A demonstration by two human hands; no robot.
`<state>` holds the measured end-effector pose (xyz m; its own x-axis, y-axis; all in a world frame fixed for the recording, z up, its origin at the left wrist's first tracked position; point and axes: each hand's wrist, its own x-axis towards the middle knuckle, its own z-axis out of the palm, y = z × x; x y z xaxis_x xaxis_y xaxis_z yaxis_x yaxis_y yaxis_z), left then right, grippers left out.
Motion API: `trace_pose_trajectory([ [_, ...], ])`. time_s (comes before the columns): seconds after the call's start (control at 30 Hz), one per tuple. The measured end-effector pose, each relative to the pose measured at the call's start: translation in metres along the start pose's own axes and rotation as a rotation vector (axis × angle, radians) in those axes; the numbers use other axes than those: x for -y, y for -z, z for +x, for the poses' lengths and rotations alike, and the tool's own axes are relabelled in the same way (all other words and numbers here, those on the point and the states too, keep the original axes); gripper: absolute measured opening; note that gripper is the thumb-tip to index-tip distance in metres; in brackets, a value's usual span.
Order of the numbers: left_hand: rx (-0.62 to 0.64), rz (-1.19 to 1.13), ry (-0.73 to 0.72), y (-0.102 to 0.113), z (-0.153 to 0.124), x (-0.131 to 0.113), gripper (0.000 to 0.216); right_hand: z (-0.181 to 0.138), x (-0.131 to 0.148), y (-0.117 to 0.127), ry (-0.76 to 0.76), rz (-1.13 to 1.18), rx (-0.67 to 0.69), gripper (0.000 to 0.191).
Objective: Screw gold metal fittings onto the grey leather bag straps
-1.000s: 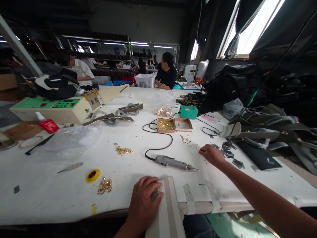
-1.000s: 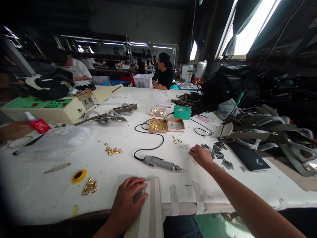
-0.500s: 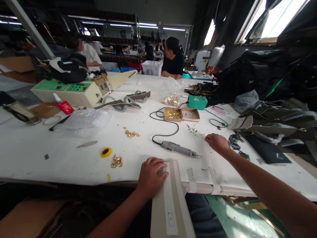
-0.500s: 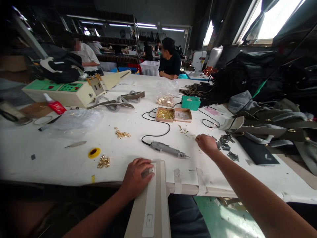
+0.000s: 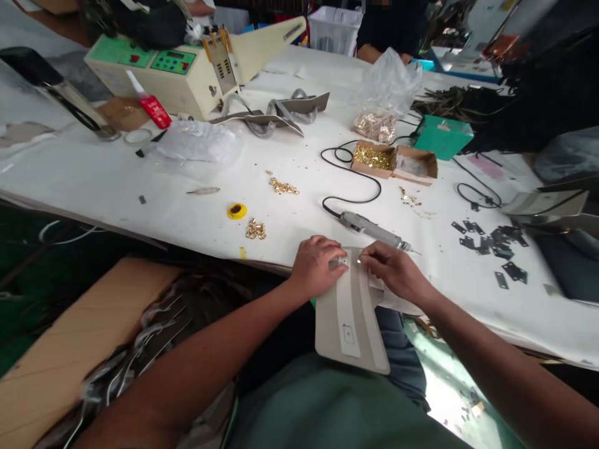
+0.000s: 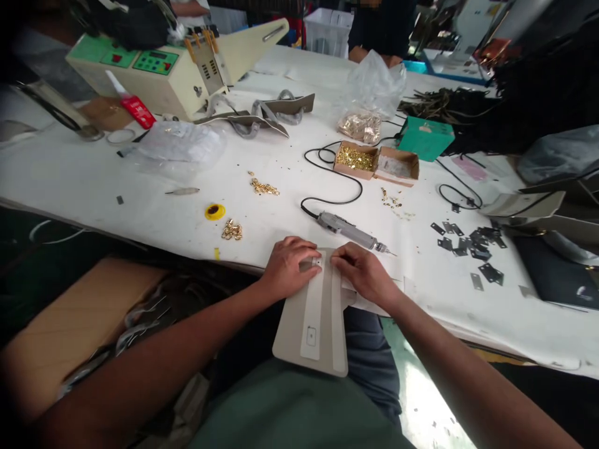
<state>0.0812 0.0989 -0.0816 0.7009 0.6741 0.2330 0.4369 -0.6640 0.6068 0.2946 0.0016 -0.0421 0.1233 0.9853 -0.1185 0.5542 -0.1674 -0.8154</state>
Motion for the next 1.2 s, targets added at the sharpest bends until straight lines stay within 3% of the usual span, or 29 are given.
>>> trace_pose_trajectory([
  [0.07, 0.014, 0.003, -0.002, 0.000, 0.000, 0.000, 0.025, 0.004, 0.006, -0.021, 0.052, -0.031, 0.011, 0.025],
  [0.17, 0.019, 0.001, -0.005, 0.001, 0.000, 0.000, 0.025, 0.011, 0.006, -0.032, 0.060, -0.109, -0.019, 0.019],
  [0.33, 0.013, 0.007, -0.004, 0.000, -0.001, 0.000, 0.024, 0.012, 0.008, -0.033, 0.061, -0.188, -0.024, 0.017],
  [0.53, 0.012, 0.013, -0.015, -0.001, -0.001, 0.001, 0.022, 0.015, 0.018, -0.034, -0.054, -0.196, -0.056, 0.015],
  [0.9, 0.019, 0.023, -0.015, -0.001, 0.000, 0.000, 0.026, 0.029, 0.011, -0.025, -0.247, -0.047, 0.036, 0.019],
  [1.03, 0.021, 0.036, -0.015, -0.001, 0.000, 0.001, 0.029, 0.031, 0.007, -0.022, -0.251, 0.022, 0.108, 0.022],
  [1.2, 0.019, 0.034, -0.015, -0.002, -0.001, 0.000, 0.028, 0.025, 0.012, -0.023, -0.212, 0.020, 0.062, 0.025],
])
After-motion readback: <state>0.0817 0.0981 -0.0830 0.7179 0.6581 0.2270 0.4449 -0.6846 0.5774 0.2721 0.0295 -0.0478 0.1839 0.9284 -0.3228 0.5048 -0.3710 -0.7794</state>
